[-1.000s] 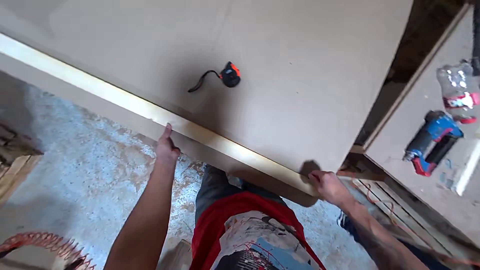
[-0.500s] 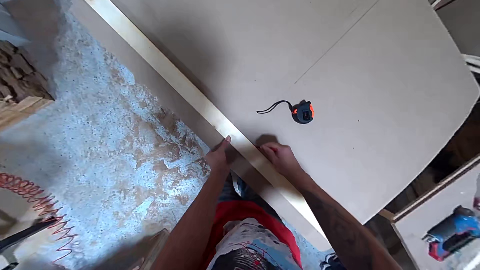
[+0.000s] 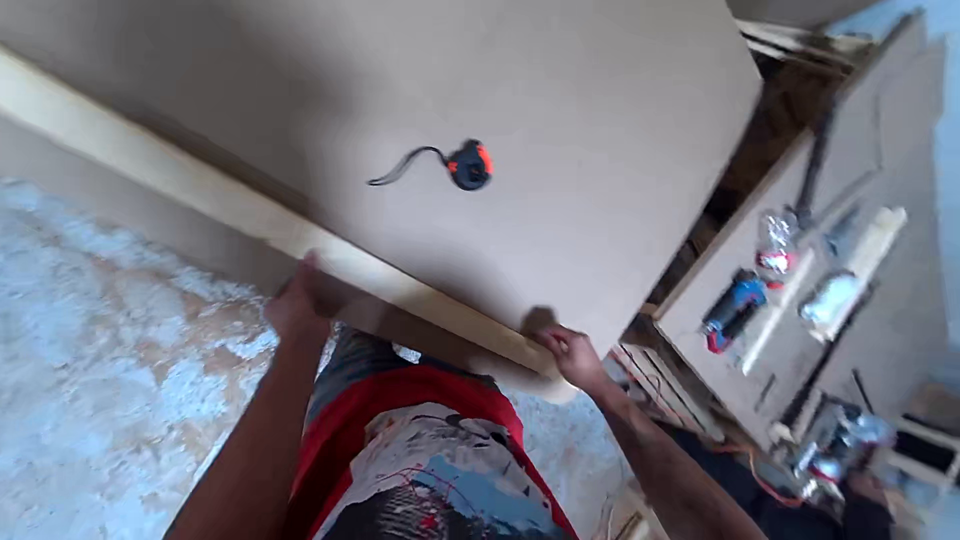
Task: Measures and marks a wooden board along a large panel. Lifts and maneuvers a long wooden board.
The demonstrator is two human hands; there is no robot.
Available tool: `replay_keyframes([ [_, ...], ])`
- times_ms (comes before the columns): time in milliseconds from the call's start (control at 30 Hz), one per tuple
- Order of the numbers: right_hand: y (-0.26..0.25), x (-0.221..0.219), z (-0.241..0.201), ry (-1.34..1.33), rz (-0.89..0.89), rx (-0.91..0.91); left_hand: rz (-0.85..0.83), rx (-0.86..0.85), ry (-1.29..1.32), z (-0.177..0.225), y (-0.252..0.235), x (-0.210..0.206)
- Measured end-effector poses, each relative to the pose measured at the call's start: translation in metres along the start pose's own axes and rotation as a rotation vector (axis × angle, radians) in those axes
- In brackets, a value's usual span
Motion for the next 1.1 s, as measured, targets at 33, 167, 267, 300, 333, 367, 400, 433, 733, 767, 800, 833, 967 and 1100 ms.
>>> replay_keyframes([
  [33, -0.008, -0.005, -0.018, -0.032, 0.038, 0.101, 0.000, -0.020, -0.015, -0.003, -0.002, 0.000],
  [167, 0.004, -0.009, -0.014, -0.176, 0.113, 0.247, -0.047, -0.067, -0.008, -0.008, -0.013, 0.002],
  [267, 0.048, -0.002, 0.084, -0.200, 0.155, 0.070, -0.095, -0.091, -0.031, -0.005, -0.010, -0.004],
  [300, 0.065, 0.002, 0.124, -0.191, 0.166, -0.018, -0.122, -0.105, -0.038, -0.005, -0.010, -0.005],
  [333, 0.081, 0.006, 0.164, -0.177, 0.168, -0.119, -0.148, -0.113, -0.046, -0.006, -0.010, -0.005],
  [367, 0.093, 0.010, 0.200, -0.161, 0.163, -0.224, -0.181, -0.119, -0.045, -0.006, -0.011, -0.006],
  [400, 0.104, 0.013, 0.229, -0.126, 0.153, -0.306, -0.210, -0.126, -0.041, -0.006, -0.013, -0.006],
  [433, 0.111, 0.015, 0.246, -0.083, 0.153, -0.347, -0.227, -0.132, -0.039, -0.006, -0.014, -0.007],
  [733, 0.082, -0.009, 0.123, 0.026, 0.193, 0.029, -0.192, -0.084, -0.099, -0.003, 0.001, -0.006],
  [767, 0.080, -0.005, 0.136, 0.038, 0.172, -0.048, -0.155, -0.071, -0.104, -0.004, -0.001, -0.004],
  [800, 0.079, 0.001, 0.150, 0.078, 0.146, -0.133, -0.116, -0.056, -0.097, -0.004, -0.001, -0.002],
  [833, 0.078, 0.003, 0.165, 0.137, 0.092, -0.212, -0.087, -0.040, -0.068, -0.003, -0.002, 0.002],
  [967, 0.058, -0.012, 0.181, 0.361, -0.179, -0.326, 0.044, -0.025, 0.018, -0.003, -0.019, 0.015],
  [1100, 0.004, -0.023, 0.054, 0.351, -0.214, -0.109, 0.083, -0.036, 0.065, 0.004, -0.018, 0.019],
])
Point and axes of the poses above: each hand's wrist, its own y-axis away from the middle knuckle, its own x-axis out of the back of the hand, z = x × y, the point moved 8 cm from there along -y, towards the middle knuckle, and after that the axes turned 2 degrees about -z, right-handed, at the moved point
